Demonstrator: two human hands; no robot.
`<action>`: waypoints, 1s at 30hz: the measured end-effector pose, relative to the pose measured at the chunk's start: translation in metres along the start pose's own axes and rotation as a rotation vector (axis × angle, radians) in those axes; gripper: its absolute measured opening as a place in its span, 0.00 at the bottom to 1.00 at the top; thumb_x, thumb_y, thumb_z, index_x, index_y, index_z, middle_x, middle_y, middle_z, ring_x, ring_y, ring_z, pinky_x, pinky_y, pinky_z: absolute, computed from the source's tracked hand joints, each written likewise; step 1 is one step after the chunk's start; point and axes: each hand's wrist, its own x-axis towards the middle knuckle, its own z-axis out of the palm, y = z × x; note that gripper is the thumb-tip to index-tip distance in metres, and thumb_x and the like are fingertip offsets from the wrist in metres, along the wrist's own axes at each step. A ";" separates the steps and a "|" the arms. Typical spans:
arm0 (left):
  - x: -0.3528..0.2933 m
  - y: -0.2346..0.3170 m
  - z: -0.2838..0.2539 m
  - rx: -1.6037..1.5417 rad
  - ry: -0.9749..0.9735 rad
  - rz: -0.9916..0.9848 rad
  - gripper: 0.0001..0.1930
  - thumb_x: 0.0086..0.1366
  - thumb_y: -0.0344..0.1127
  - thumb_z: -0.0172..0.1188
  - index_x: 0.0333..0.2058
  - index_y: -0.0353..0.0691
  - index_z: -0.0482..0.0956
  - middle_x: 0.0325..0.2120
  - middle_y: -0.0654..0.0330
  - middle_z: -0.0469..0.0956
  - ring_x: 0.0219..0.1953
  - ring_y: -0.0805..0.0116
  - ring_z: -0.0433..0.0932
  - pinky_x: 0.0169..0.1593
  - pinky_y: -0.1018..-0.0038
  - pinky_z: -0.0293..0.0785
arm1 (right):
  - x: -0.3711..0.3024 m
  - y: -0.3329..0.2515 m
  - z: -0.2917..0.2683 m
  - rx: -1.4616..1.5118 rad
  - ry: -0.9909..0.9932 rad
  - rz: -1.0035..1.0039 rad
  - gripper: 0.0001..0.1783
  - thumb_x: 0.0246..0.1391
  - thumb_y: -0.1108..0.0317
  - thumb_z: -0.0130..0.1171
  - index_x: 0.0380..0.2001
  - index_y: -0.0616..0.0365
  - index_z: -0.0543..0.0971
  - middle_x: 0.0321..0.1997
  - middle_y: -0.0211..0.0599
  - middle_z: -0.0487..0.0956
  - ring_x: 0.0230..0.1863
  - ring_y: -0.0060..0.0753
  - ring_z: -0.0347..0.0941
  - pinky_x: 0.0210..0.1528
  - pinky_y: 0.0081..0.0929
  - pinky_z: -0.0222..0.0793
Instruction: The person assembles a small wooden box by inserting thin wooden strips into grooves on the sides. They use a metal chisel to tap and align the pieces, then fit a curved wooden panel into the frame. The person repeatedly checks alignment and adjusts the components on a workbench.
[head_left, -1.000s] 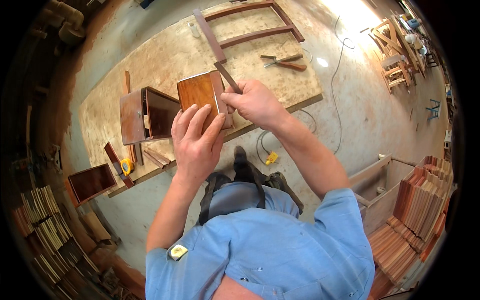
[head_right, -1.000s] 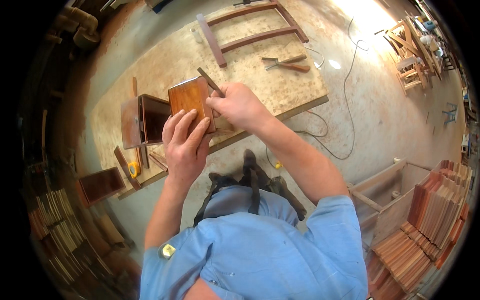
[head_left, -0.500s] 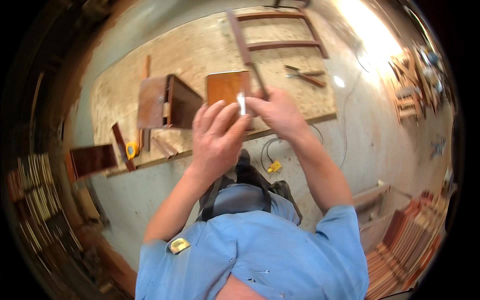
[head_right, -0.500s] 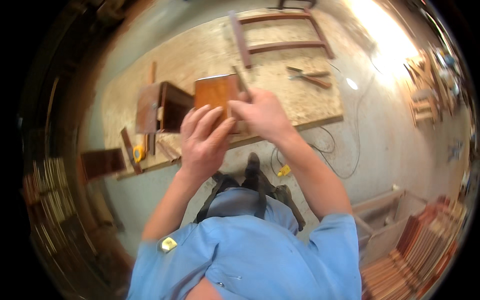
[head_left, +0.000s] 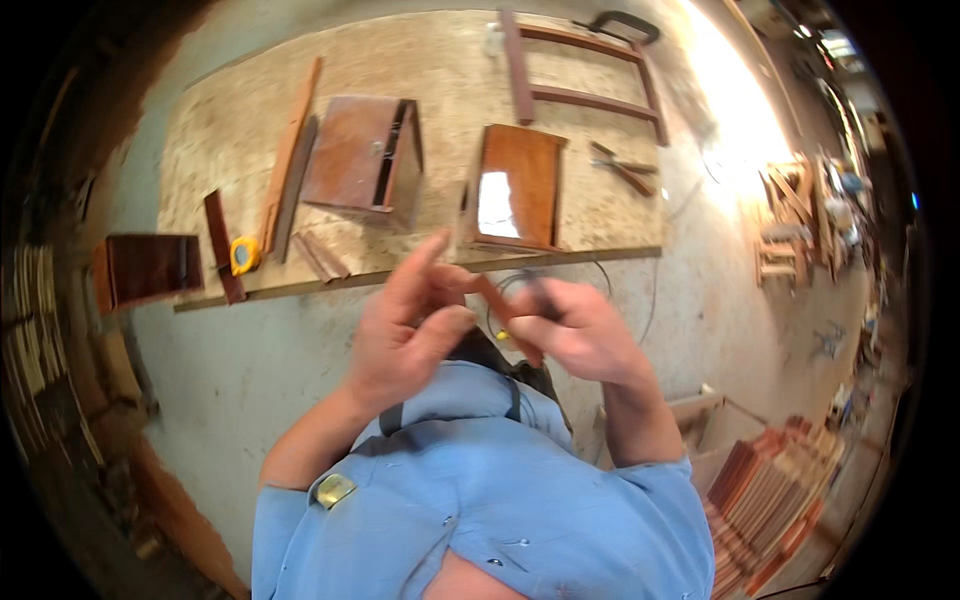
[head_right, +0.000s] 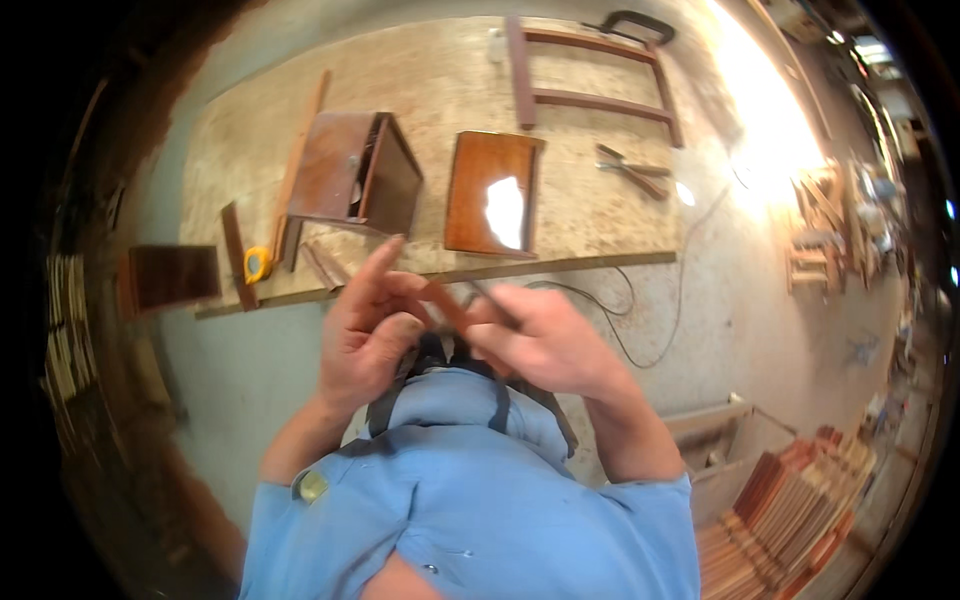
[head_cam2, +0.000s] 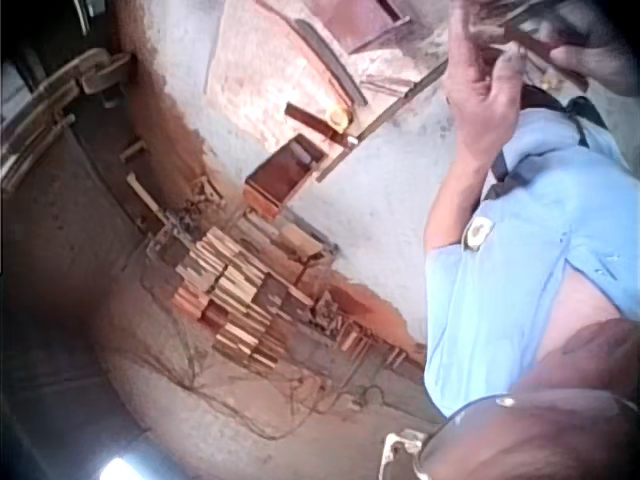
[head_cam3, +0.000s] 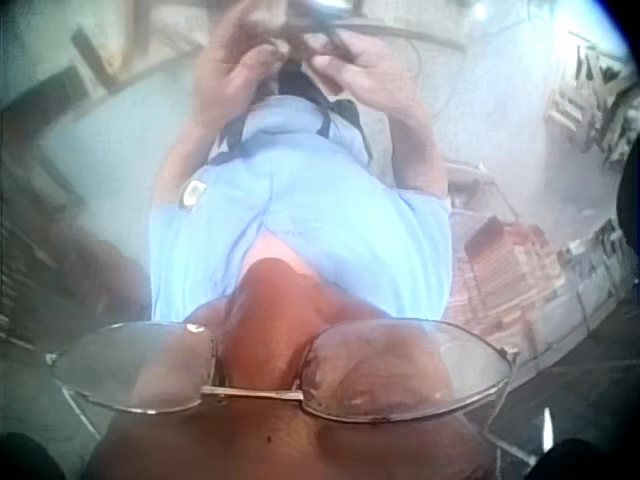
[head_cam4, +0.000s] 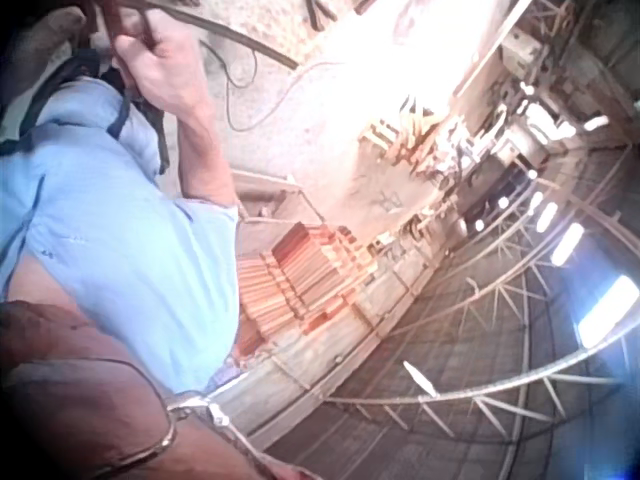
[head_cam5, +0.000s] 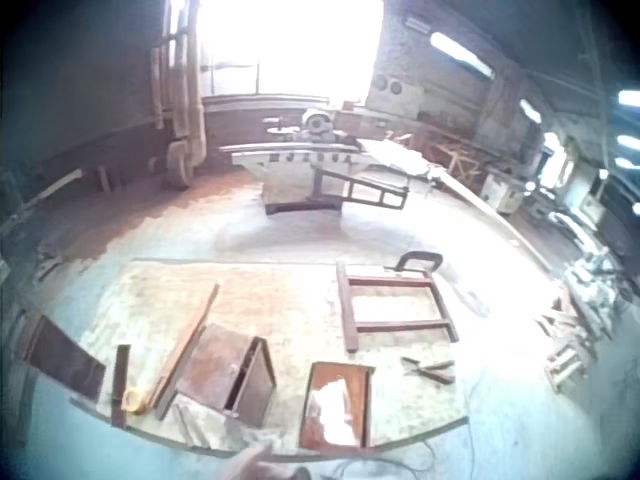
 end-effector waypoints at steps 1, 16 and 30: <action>0.005 0.002 -0.001 -0.032 -0.018 -0.034 0.31 0.68 0.23 0.56 0.69 0.38 0.61 0.42 0.59 0.79 0.36 0.75 0.78 0.37 0.80 0.75 | 0.002 0.004 0.002 -0.019 0.010 0.016 0.06 0.62 0.70 0.58 0.35 0.62 0.79 0.21 0.27 0.76 0.24 0.18 0.71 0.26 0.22 0.67; 0.020 -0.001 -0.018 -0.123 0.149 -0.031 0.05 0.70 0.25 0.58 0.42 0.32 0.77 0.34 0.56 0.83 0.32 0.71 0.81 0.35 0.76 0.81 | -0.005 0.045 0.064 0.549 0.638 -0.294 0.10 0.64 0.74 0.54 0.44 0.65 0.81 0.28 0.34 0.80 0.18 0.15 0.65 0.17 0.15 0.59; 0.045 -0.026 0.078 0.764 -0.101 0.527 0.22 0.58 0.20 0.65 0.53 0.33 0.78 0.32 0.51 0.81 0.31 0.55 0.82 0.32 0.67 0.79 | 0.005 0.045 -0.051 0.547 0.480 -0.204 0.09 0.65 0.67 0.57 0.37 0.61 0.81 0.17 0.24 0.72 0.16 0.14 0.63 0.18 0.15 0.54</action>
